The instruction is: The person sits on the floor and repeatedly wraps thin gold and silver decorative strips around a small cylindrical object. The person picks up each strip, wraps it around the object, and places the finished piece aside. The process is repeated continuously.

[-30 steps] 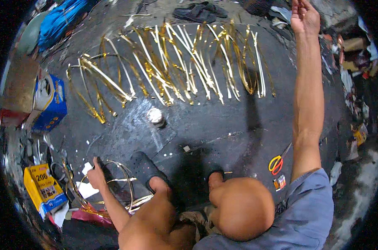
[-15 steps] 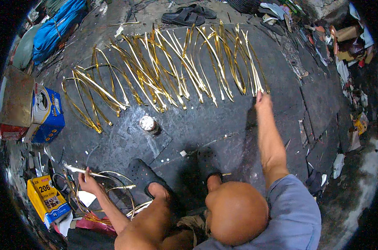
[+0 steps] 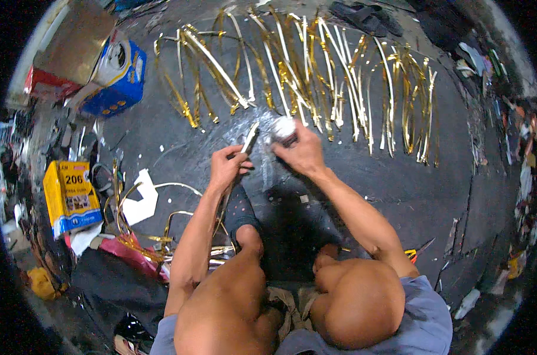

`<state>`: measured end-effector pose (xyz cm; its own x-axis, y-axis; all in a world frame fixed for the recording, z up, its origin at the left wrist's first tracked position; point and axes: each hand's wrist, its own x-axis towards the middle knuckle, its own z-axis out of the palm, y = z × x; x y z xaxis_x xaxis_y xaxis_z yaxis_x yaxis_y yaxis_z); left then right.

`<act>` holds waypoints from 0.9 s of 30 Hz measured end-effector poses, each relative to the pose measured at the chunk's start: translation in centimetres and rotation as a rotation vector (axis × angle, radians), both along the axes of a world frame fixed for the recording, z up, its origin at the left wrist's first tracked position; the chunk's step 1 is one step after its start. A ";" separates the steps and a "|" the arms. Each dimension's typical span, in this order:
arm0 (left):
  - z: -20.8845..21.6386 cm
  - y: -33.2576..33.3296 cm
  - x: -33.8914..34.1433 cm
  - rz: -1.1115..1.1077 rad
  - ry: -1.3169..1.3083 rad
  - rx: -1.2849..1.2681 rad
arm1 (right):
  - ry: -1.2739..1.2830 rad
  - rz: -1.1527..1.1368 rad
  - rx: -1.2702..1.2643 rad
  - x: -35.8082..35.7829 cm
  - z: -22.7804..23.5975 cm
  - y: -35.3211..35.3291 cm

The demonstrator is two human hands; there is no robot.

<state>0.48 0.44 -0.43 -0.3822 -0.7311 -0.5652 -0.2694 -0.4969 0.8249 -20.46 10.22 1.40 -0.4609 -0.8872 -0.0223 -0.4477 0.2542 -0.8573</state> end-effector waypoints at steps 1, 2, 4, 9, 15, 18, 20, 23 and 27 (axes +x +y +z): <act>-0.3 0.2 0.0 -0.015 0.003 0.017 | -0.057 -0.108 -0.022 -0.3 0.3 -0.1; -0.6 0.2 0.0 -0.035 0.014 0.032 | -0.165 -0.193 -0.184 -0.1 1.3 -0.1; 0.3 1.0 -0.5 -0.060 0.095 0.084 | -0.352 -0.247 -0.306 0.3 3.5 -0.2; -0.8 1.1 0.2 -0.089 0.431 0.397 | -0.178 -0.167 -0.177 2.7 4.3 -0.4; 0.6 2.1 2.1 -0.143 0.791 0.620 | -0.064 -0.265 0.044 -0.9 3.5 1.2; 2.9 0.7 0.0 -0.236 0.393 0.349 | -0.055 -0.397 0.007 -4.3 1.5 2.7; 1.0 -0.3 -0.9 -0.358 0.142 0.079 | -0.060 -0.467 -0.068 -5.9 0.0 3.6; -0.5 -1.6 -2.3 -0.464 -0.149 -0.263 | -0.131 -0.438 -0.060 -4.9 2.4 3.0; -3.1 -2.0 -3.7 -0.453 -0.262 -0.363 | -0.051 -0.224 -0.167 -2.4 0.2 1.5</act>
